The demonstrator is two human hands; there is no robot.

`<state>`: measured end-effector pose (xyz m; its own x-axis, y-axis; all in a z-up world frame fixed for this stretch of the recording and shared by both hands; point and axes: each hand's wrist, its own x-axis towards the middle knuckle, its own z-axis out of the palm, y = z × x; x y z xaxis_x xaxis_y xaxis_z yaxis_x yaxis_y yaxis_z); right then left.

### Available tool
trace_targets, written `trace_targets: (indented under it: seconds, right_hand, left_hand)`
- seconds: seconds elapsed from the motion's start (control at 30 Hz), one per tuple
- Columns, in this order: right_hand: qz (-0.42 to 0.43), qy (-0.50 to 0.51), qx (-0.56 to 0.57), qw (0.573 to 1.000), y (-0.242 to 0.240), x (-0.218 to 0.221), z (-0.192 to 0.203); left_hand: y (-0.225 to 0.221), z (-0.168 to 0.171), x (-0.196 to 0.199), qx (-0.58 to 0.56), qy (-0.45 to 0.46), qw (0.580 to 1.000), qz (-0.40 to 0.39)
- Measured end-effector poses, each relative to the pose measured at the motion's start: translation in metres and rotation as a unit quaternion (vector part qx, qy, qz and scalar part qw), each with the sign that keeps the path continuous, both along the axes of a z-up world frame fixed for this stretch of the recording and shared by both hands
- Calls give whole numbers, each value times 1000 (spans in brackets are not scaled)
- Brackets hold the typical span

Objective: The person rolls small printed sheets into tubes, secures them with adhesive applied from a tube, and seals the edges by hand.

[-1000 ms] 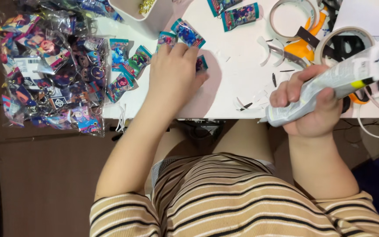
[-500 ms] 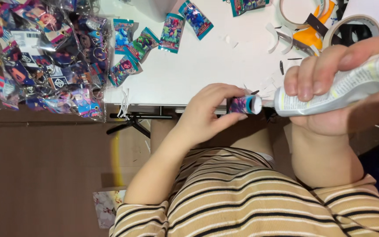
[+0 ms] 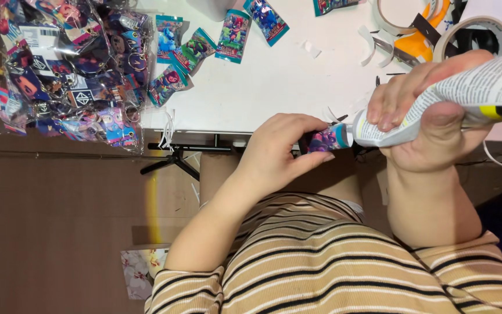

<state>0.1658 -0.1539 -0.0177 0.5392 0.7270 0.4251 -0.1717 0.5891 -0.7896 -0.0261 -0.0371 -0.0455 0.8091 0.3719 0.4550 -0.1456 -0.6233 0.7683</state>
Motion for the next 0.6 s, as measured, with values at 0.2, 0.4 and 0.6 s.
trace_targets:
  seconds: [0.2, 0.4, 0.6]
  right_hand:
    - [-24, -62, 18, 998, 3, -9, 14]
    - [-13, -52, 20, 998, 3, -10, 18]
    - [-38, -67, 15, 997, 2, -14, 18]
  left_hand:
    - [-4, 4, -1, -45, 14, 999, -22]
    - [-3, 2, 0, -52, 21, 998, -2]
    - [-7, 3, 0, -55, 29, 998, -7]
